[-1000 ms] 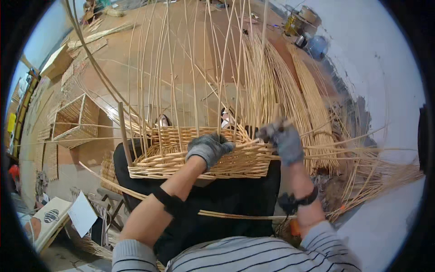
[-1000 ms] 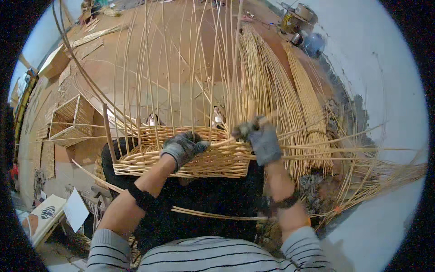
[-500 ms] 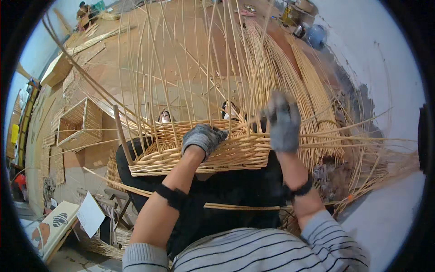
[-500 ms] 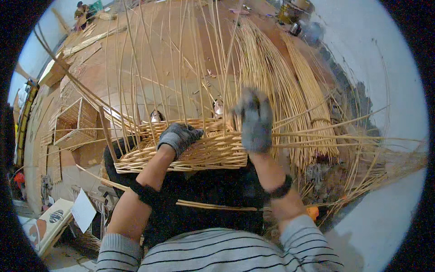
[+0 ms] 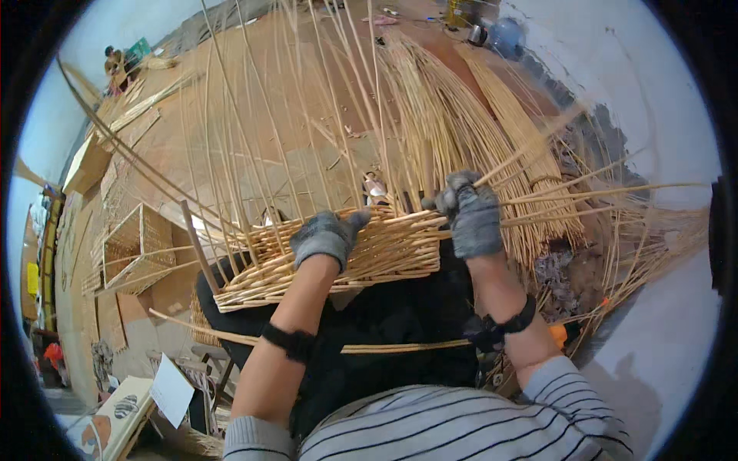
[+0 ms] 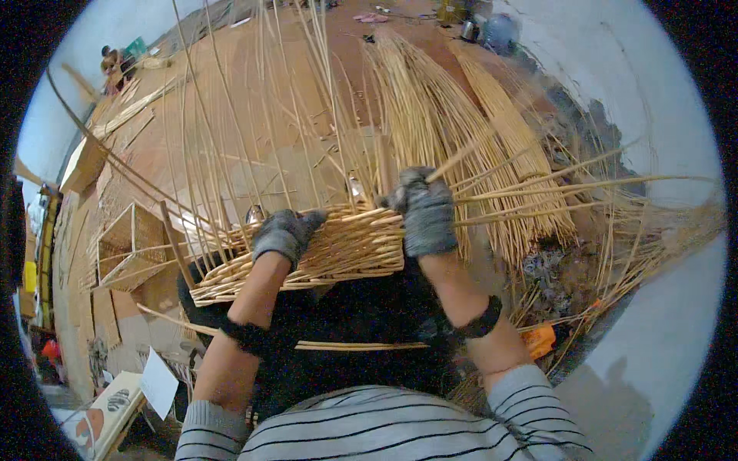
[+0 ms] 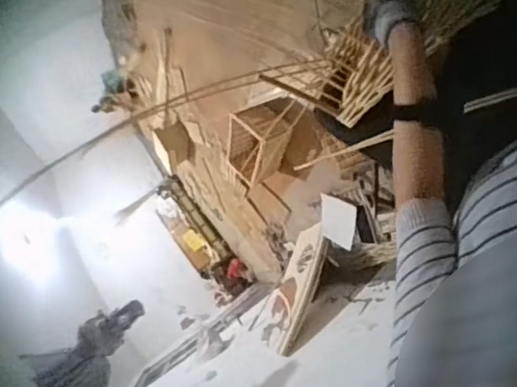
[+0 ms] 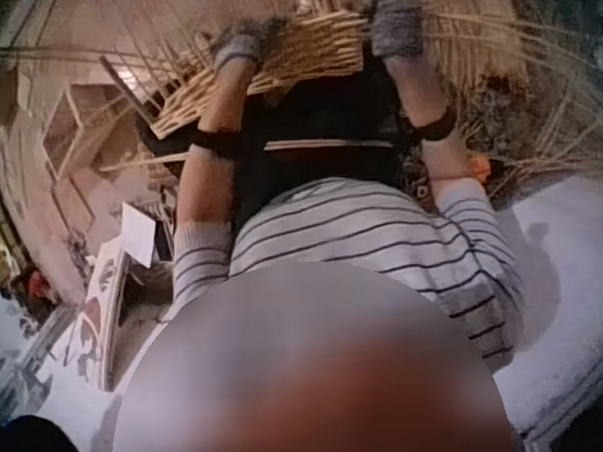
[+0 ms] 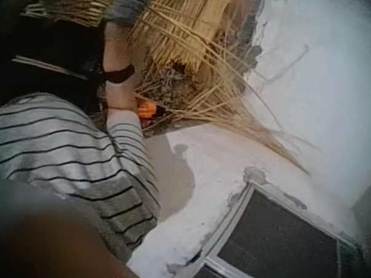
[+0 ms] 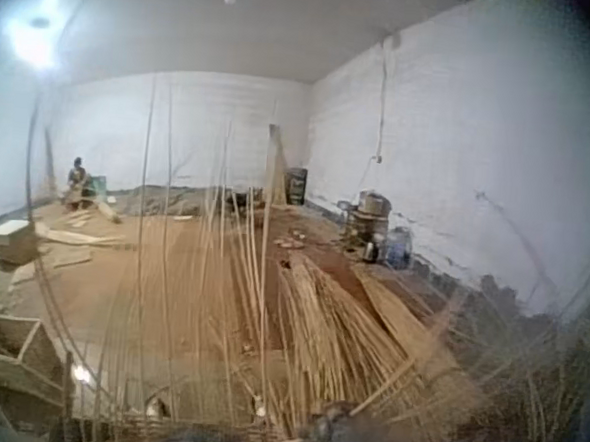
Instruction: Weave a wicker basket using long wooden or reed strips.
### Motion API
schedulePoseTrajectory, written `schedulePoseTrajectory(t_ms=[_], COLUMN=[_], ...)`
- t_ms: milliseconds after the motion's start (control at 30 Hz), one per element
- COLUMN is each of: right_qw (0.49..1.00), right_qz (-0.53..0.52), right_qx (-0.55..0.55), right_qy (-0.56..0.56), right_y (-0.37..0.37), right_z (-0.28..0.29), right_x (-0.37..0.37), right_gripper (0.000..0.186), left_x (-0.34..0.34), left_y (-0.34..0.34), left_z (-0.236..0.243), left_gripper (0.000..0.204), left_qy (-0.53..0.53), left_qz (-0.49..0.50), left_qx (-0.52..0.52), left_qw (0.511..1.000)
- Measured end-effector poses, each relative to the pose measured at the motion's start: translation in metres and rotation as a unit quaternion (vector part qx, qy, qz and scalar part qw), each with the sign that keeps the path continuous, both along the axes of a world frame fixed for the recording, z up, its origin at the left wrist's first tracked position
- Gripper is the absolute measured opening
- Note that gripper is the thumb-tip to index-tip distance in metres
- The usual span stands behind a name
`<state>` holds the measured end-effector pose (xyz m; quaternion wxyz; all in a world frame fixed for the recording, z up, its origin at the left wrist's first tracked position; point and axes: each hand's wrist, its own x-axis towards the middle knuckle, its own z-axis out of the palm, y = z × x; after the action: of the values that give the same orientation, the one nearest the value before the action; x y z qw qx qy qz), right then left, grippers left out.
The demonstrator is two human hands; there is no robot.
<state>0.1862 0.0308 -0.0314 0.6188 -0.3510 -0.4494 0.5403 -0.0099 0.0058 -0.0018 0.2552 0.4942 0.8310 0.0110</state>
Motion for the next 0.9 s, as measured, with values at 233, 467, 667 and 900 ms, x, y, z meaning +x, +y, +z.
schedulePoseTrajectory(t_ms=[233,467,667,900], right_qw=[0.998,0.788,0.332,0.837], right_qz=[-0.043,0.194,0.206,0.069], right_qx=[-0.003,0.318,0.224,0.049], right_qy=[0.04,-0.49,-0.893,-0.54], right_y=[0.028,0.132,0.183,0.041], right_z=[0.02,0.089,0.046,0.07], right_x=[0.088,-0.01,0.015,0.13], right_gripper=[0.012,0.024,0.025,0.019], left_x=[0.038,0.056,0.064,0.053], left_y=[0.037,0.046,0.049,0.007], left_z=[-0.029,-0.04,-0.036,-0.031], left_gripper=[0.043,0.056,0.056,0.061], left_qy=[-0.13,-0.112,-0.078,-0.114], left_qz=[-0.229,-0.127,-0.079,-0.203], left_qx=[0.103,0.043,0.03,0.128], left_qw=[0.959,0.985,0.993,0.964])
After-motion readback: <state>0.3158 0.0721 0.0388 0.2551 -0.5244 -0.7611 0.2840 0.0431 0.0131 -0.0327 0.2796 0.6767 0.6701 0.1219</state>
